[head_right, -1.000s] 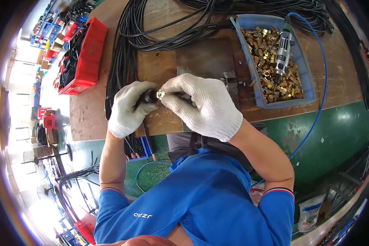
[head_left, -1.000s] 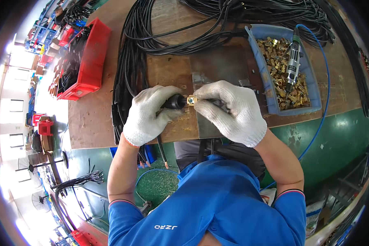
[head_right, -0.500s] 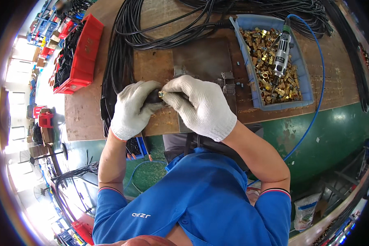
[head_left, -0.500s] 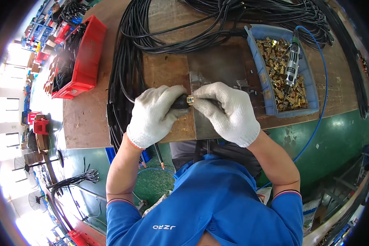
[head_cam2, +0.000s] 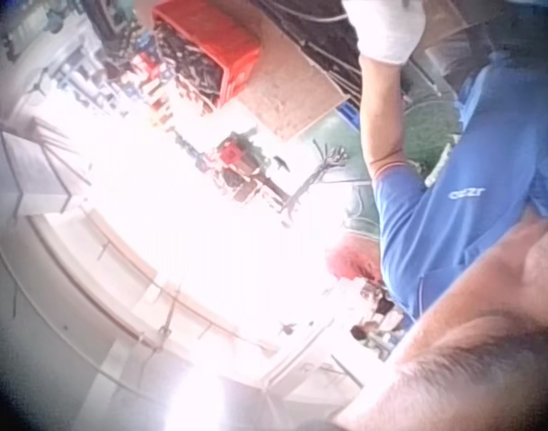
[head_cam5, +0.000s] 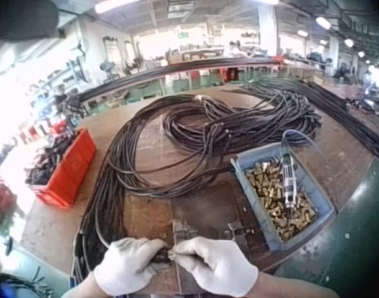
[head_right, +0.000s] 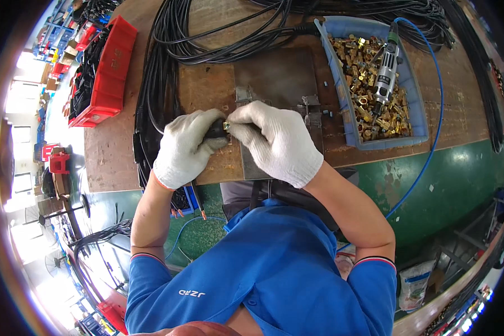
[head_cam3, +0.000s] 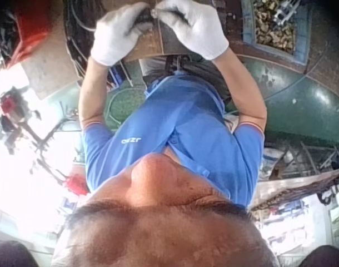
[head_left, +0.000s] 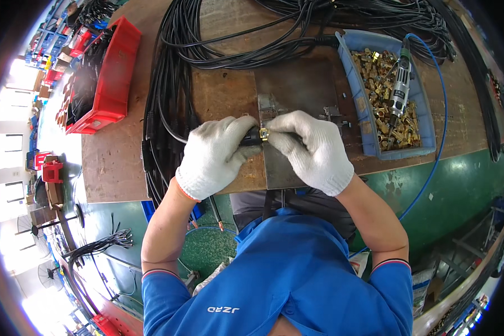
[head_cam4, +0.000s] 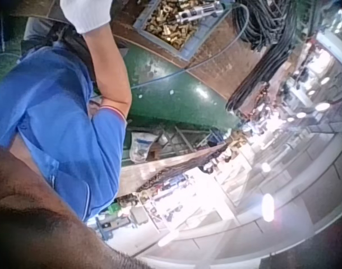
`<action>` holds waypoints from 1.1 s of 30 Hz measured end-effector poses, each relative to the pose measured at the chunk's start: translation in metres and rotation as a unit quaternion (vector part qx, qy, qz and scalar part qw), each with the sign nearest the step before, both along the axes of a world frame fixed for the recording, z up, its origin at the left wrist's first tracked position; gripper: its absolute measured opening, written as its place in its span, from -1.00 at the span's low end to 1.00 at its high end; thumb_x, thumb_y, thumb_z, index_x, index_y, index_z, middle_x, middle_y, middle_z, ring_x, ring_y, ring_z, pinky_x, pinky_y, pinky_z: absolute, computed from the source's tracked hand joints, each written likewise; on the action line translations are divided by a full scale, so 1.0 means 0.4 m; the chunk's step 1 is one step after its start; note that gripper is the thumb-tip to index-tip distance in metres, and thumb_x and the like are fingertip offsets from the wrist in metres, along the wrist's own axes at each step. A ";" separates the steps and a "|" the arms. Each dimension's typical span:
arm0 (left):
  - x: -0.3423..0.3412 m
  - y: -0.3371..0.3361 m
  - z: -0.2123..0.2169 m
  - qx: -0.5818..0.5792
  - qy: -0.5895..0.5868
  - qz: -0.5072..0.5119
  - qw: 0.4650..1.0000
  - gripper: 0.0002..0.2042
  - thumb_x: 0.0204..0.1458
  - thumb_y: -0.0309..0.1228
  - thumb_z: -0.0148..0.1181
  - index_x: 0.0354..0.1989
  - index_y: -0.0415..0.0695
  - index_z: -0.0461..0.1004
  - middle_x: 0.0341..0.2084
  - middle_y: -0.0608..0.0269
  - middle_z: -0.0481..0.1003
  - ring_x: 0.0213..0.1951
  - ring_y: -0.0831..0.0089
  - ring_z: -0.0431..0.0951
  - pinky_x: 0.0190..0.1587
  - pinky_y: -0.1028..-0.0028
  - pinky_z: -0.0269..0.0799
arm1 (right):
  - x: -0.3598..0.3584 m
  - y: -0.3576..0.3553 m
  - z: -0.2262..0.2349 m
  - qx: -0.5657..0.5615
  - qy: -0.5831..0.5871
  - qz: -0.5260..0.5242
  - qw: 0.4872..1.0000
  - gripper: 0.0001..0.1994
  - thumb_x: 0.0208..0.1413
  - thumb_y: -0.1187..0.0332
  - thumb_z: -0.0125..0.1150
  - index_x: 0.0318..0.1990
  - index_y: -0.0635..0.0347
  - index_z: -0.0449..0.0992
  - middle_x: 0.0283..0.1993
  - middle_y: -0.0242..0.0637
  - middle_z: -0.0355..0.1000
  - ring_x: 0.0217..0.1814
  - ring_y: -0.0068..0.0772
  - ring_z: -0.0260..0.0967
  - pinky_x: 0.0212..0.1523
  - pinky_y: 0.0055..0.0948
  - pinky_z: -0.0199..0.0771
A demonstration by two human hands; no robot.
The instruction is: The person strips the ends of black cables, inserts brass connectors, and uses a pneumatic crimping tool to secure them. The finished cables are placed into a red bin on the left side of the workbench.
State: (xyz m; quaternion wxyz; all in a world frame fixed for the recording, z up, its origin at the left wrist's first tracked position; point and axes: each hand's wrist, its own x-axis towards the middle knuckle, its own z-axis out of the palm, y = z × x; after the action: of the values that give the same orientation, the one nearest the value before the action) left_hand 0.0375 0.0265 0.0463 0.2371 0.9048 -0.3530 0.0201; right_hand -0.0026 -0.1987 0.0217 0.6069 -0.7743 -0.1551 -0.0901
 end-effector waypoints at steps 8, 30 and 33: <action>-0.008 -0.025 -0.010 0.074 -0.104 -0.007 0.992 -0.56 -0.08 -0.48 0.43 0.04 -0.23 0.52 -0.35 0.02 0.58 -0.31 -0.05 0.61 -0.19 0.09 0.51 | 0.017 -0.022 -0.041 0.008 0.020 0.031 0.999 -0.89 0.28 0.49 0.40 -0.09 0.26 0.66 -0.16 -0.13 0.70 -0.19 -0.33 0.70 -0.15 -0.38 0.65; 0.059 -0.033 0.036 -0.054 -0.282 0.016 0.958 -0.50 -0.07 -0.43 0.53 0.12 -0.16 0.62 -0.23 0.13 0.63 -0.21 0.13 0.65 -0.12 0.23 0.55 | 0.169 0.085 -0.054 0.250 0.187 -0.097 0.945 -0.75 0.41 0.25 0.23 -0.12 0.31 0.58 -0.31 -0.36 0.54 -0.36 -0.59 0.48 -0.33 -0.49 0.49; 0.038 -0.025 -0.013 -0.176 -0.041 0.096 0.979 -0.67 0.16 -0.21 0.45 -0.05 -0.20 0.70 -0.42 0.08 0.63 -0.41 0.25 0.64 -0.27 0.29 0.55 | 0.206 0.051 -0.010 0.383 0.272 -0.131 0.873 -0.75 0.36 0.24 0.24 -0.14 0.30 0.59 -0.31 -0.35 0.53 -0.41 -0.61 0.44 -0.45 -0.48 0.46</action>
State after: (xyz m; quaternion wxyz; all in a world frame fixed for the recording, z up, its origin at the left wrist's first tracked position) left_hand 0.0528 0.0163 0.0411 0.3748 0.8772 -0.2645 0.1416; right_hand 0.0799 -0.1783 0.0177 0.8568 -0.4881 0.1661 -0.0069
